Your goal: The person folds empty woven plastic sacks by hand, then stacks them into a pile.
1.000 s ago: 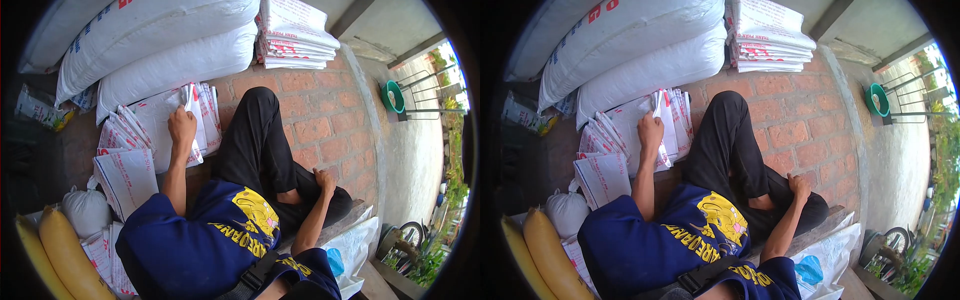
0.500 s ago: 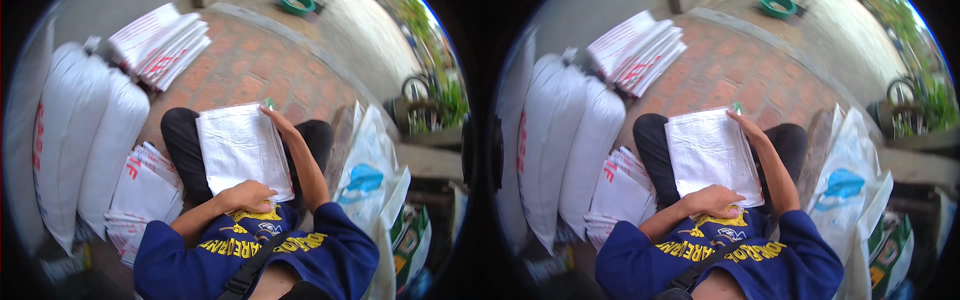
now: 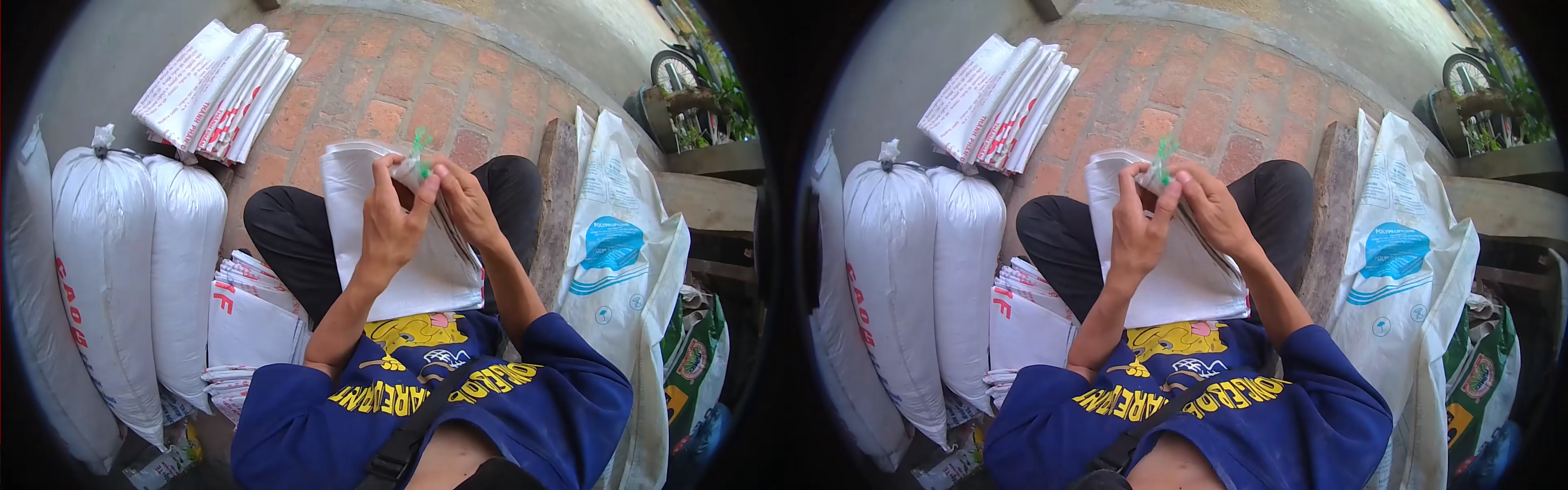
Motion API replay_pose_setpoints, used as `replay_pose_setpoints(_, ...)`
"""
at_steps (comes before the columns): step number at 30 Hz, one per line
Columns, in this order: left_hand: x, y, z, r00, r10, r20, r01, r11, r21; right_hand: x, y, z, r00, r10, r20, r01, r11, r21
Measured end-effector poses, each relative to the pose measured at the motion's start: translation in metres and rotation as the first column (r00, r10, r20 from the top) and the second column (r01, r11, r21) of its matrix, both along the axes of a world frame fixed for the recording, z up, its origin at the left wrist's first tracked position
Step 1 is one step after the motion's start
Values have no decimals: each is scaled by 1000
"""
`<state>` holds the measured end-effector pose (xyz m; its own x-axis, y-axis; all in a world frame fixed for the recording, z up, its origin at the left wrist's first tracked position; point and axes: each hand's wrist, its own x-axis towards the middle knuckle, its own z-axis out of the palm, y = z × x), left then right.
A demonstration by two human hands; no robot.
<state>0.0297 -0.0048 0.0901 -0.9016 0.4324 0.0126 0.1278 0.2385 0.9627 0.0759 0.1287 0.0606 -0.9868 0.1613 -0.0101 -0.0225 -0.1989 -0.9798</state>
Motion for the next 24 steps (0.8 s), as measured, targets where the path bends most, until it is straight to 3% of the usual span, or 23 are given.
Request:
replay_pose_setpoints(1, -4, 1, -1, 1000, -9, 2, 9, 1000, 0, 3, 1, 9, 998, -25, -61, 38, 974, 225)
replay_pose_setpoints(2, -8, 0, -3, 999, -39, 17, 39, 999, -11, 6, 2, 15, 998, -31, -58, 43, 973, 226)
replay_pose_setpoints(4, -12, -2, -8, 997, -67, 36, 68, 997, -27, 11, 2, 24, 976, -41, -215, 184, 686, 704)
replay_pose_setpoints(6, -14, -9, -14, 993, -119, 21, 118, 993, 21, 14, 6, 24, 984, -16, -176, 143, 651, 746)
replay_pose_setpoints(8, -15, -19, -18, 990, -124, 65, 129, 989, -77, 17, 10, 20, 1000, 17, -20, 2, 704, 710)
replay_pose_setpoints(10, -15, -24, -36, 997, -74, 19, 77, 980, -185, 17, 15, 10, 999, -30, -25, 39, 679, 733)
replay_pose_setpoints(11, -13, -29, -42, 983, -71, -167, 13, 946, -324, 16, 18, 9, 999, -27, 25, -1, 669, 744)
replay_pose_setpoints(12, -11, -30, -38, 985, -65, -163, 9, 946, -323, 15, 20, 8, 997, -22, 75, -42, 658, 752)
replay_pose_setpoints(13, -9, -30, -28, 847, -40, -529, -267, 830, -490, 14, 18, 5, 997, -15, 80, -51, 658, 751)
replay_pose_setpoints(15, -12, -29, -36, 595, -66, -801, -563, 677, -474, 11, 15, 0, 998, -60, -20, 54, 637, 769)
replay_pose_setpoints(16, -13, -29, -43, 595, -62, -802, -567, 674, -473, 9, 12, 1, 998, -54, -20, 50, 636, 770)
replay_pose_setpoints(18, -13, -28, -48, 794, -39, -606, -193, 930, -312, 5, 8, 4, 999, -34, 1, 21, 636, 772)
replay_pose_setpoints(19, -10, -27, -45, 920, -24, -391, -98, 953, -288, 4, 6, 5, 1000, -30, 2, 17, 635, 773)
replay_pose_setpoints(20, -10, -25, -44, 920, -20, -392, -102, 952, -288, 3, 4, 5, 1000, -3, 22, -15, 664, 748)
replay_pose_setpoints(22, -16, -21, -44, 997, -2, -80, -29, 920, -390, -1, 0, 3, 999, 26, 35, -43, 692, 721)
replay_pose_setpoints(23, -22, -18, -45, 996, 52, 78, -27, 955, -296, -2, -1, -1, 1000, 17, -16, 1, 672, 741)
replay_pose_setpoints(24, -30, -19, -51, 996, 50, 76, -25, 954, -298, -4, -1, -3, 998, 6, -68, 47, 651, 758)
